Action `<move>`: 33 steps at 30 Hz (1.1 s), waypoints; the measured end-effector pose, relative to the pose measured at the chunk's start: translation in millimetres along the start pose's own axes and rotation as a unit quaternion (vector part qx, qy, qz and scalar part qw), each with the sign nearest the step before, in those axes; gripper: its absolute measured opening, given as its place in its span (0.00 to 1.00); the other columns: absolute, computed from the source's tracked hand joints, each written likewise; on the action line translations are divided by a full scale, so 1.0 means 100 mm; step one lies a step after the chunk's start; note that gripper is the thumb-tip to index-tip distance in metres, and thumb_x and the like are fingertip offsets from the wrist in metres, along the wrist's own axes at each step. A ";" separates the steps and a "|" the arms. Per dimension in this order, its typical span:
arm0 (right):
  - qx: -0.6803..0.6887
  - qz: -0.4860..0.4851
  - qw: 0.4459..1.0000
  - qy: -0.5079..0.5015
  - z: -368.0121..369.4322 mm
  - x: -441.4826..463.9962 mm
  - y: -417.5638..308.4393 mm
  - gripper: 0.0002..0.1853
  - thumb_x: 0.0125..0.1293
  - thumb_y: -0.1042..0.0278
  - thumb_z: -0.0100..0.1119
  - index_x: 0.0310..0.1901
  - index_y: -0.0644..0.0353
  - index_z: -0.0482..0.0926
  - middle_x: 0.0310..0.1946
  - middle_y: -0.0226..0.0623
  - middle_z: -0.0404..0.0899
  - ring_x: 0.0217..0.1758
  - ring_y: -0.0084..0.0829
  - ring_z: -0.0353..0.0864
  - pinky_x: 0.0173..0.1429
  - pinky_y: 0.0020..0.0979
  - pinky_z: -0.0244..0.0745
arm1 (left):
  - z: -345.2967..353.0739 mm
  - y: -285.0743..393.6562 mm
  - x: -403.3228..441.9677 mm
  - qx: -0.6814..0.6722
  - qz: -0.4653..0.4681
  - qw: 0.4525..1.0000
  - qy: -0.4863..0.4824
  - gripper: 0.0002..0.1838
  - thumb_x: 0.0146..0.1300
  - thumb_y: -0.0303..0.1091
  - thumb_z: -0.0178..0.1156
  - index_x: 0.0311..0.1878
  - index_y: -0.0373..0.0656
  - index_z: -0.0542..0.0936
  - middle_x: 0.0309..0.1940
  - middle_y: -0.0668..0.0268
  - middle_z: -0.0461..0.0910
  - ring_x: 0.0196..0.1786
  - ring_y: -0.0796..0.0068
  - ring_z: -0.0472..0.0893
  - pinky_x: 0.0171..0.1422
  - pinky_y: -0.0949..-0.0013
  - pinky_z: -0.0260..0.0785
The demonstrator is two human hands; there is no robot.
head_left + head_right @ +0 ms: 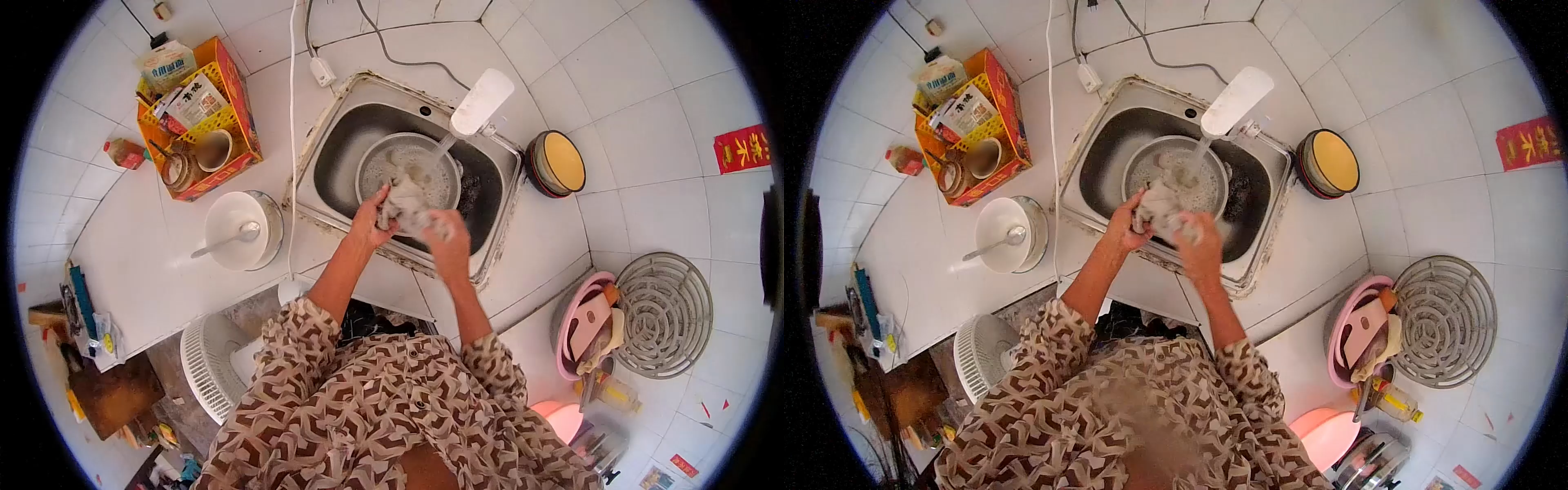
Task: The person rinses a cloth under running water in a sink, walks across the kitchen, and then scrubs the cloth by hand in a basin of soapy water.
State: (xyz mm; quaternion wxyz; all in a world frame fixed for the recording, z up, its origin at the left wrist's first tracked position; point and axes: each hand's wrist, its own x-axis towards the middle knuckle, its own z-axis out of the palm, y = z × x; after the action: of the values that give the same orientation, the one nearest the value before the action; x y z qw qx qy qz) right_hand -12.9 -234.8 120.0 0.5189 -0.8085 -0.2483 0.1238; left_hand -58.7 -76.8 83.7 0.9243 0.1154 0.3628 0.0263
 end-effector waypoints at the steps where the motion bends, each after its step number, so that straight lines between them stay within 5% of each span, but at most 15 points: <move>1: -0.070 -0.110 0.991 -0.011 0.07 -0.10 -0.16 0.15 0.49 0.74 0.60 0.41 0.60 0.77 0.37 0.40 0.73 0.43 0.39 0.72 0.47 0.36 0.68 | -0.11 -0.03 0.17 -0.061 -0.005 0.997 -0.046 0.16 0.67 0.43 0.51 0.51 0.45 0.73 0.44 0.66 0.76 0.44 0.70 0.75 0.49 0.66 0.69; 4: -0.094 -0.194 0.976 -0.009 0.31 -0.19 -0.38 0.14 0.46 0.72 0.61 0.37 0.60 0.75 0.36 0.43 0.68 0.43 0.47 0.67 0.49 0.41 0.65 | -0.56 -0.34 0.91 0.114 0.087 0.965 -0.217 0.17 0.69 0.41 0.43 0.52 0.39 0.71 0.41 0.63 0.76 0.42 0.69 0.76 0.45 0.66 0.71; 6: -0.117 -0.193 0.973 0.048 0.45 0.05 -0.17 0.16 0.45 0.70 0.62 0.38 0.61 0.75 0.38 0.44 0.67 0.43 0.47 0.67 0.50 0.43 0.63 | -0.09 -0.48 0.16 -0.067 -0.017 0.987 -0.145 0.15 0.68 0.39 0.42 0.51 0.42 0.71 0.37 0.66 0.76 0.37 0.72 0.77 0.35 0.70 0.71; 9: -0.012 0.067 0.991 0.112 0.38 0.59 0.26 0.19 0.47 0.69 0.62 0.44 0.61 0.75 0.46 0.47 0.68 0.50 0.47 0.67 0.58 0.42 0.60 | 0.23 -0.62 -0.06 0.066 0.039 0.997 0.028 0.13 0.67 0.39 0.43 0.49 0.47 0.71 0.35 0.69 0.75 0.34 0.76 0.75 0.28 0.74 0.67; 10: 0.031 0.129 0.986 0.102 0.32 0.71 0.52 0.19 0.48 0.70 0.61 0.45 0.60 0.76 0.49 0.47 0.67 0.52 0.47 0.66 0.60 0.42 0.59 | -0.01 -0.67 0.08 0.132 0.023 0.990 -0.043 0.11 0.67 0.40 0.43 0.46 0.50 0.72 0.36 0.70 0.75 0.34 0.78 0.76 0.27 0.75 0.67; 12: 0.058 0.127 0.987 0.074 0.24 0.69 0.55 0.19 0.51 0.71 0.60 0.47 0.58 0.76 0.54 0.48 0.66 0.56 0.47 0.65 0.64 0.40 0.57 | -0.11 -0.55 0.17 0.119 -0.011 0.990 -0.080 0.12 0.66 0.41 0.44 0.46 0.50 0.73 0.38 0.70 0.76 0.36 0.77 0.77 0.27 0.74 0.67; 14: 0.025 -0.003 0.999 0.024 0.22 0.40 0.06 0.18 0.54 0.72 0.59 0.48 0.55 0.77 0.58 0.48 0.64 0.58 0.47 0.64 0.66 0.38 0.54 | -0.10 -0.41 0.26 0.067 -0.015 0.995 -0.076 0.12 0.66 0.41 0.45 0.47 0.50 0.73 0.39 0.70 0.76 0.37 0.76 0.77 0.26 0.73 0.66; 19: -0.101 -0.092 0.989 0.059 0.49 0.09 -0.46 0.14 0.55 0.72 0.59 0.45 0.56 0.78 0.51 0.46 0.72 0.54 0.43 0.70 0.61 0.38 0.61 | -0.27 -0.67 0.50 -0.191 0.073 0.972 -0.119 0.14 0.66 0.42 0.46 0.49 0.48 0.73 0.42 0.66 0.77 0.40 0.71 0.78 0.28 0.68 0.69; 20: -0.095 -0.061 0.991 0.067 0.50 0.25 -0.17 0.13 0.55 0.72 0.59 0.44 0.57 0.78 0.50 0.46 0.73 0.54 0.43 0.70 0.60 0.38 0.62 | -0.28 -0.72 0.49 -0.181 0.090 0.972 -0.118 0.15 0.66 0.43 0.45 0.49 0.48 0.73 0.43 0.65 0.77 0.40 0.70 0.78 0.30 0.67 0.71; 22: -0.042 0.036 0.995 0.080 0.42 0.55 0.19 0.12 0.55 0.72 0.58 0.43 0.58 0.77 0.46 0.45 0.74 0.53 0.43 0.71 0.57 0.38 0.63 | -0.11 -0.62 0.31 0.052 0.091 0.994 -0.025 0.17 0.66 0.45 0.43 0.48 0.47 0.73 0.43 0.63 0.76 0.41 0.66 0.78 0.36 0.63 0.73; 24: 0.050 0.175 0.980 0.084 0.30 0.69 0.39 0.11 0.55 0.72 0.58 0.42 0.59 0.77 0.43 0.44 0.75 0.51 0.43 0.72 0.55 0.38 0.65 | -0.03 -0.53 0.19 0.123 0.043 0.991 -0.026 0.14 0.67 0.39 0.44 0.50 0.44 0.72 0.44 0.64 0.76 0.44 0.69 0.78 0.36 0.68 0.74; 28: -0.071 -0.118 0.985 0.101 0.50 0.18 -0.20 0.11 0.55 0.72 0.58 0.41 0.59 0.77 0.41 0.45 0.74 0.49 0.46 0.73 0.53 0.41 0.66 | 0.06 -0.19 0.29 0.037 0.001 0.999 0.027 0.13 0.67 0.37 0.43 0.49 0.48 0.72 0.37 0.65 0.78 0.37 0.71 0.79 0.31 0.65 0.72; 31: -0.120 -0.080 0.986 0.087 0.62 0.19 -0.28 0.11 0.58 0.68 0.56 0.42 0.58 0.78 0.44 0.44 0.74 0.50 0.43 0.73 0.52 0.37 0.66 | -0.14 -0.23 0.30 0.032 0.041 0.989 -0.140 0.12 0.67 0.35 0.43 0.49 0.49 0.72 0.34 0.66 0.78 0.36 0.71 0.79 0.29 0.68 0.71; 33: -0.126 -0.010 0.988 0.093 0.62 0.33 -0.08 0.11 0.57 0.68 0.57 0.43 0.58 0.78 0.44 0.44 0.74 0.50 0.43 0.73 0.53 0.37 0.66 | -0.01 -0.45 0.24 0.044 0.068 0.996 -0.042 0.12 0.67 0.36 0.43 0.49 0.48 0.72 0.34 0.65 0.78 0.36 0.69 0.79 0.28 0.67 0.71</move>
State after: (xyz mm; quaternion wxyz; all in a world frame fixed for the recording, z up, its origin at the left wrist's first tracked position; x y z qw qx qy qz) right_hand -16.0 -166.5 102.7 0.4348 -0.8730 -0.2208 0.0108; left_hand -43.7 -116.9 56.7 0.9287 0.1815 0.3159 0.0685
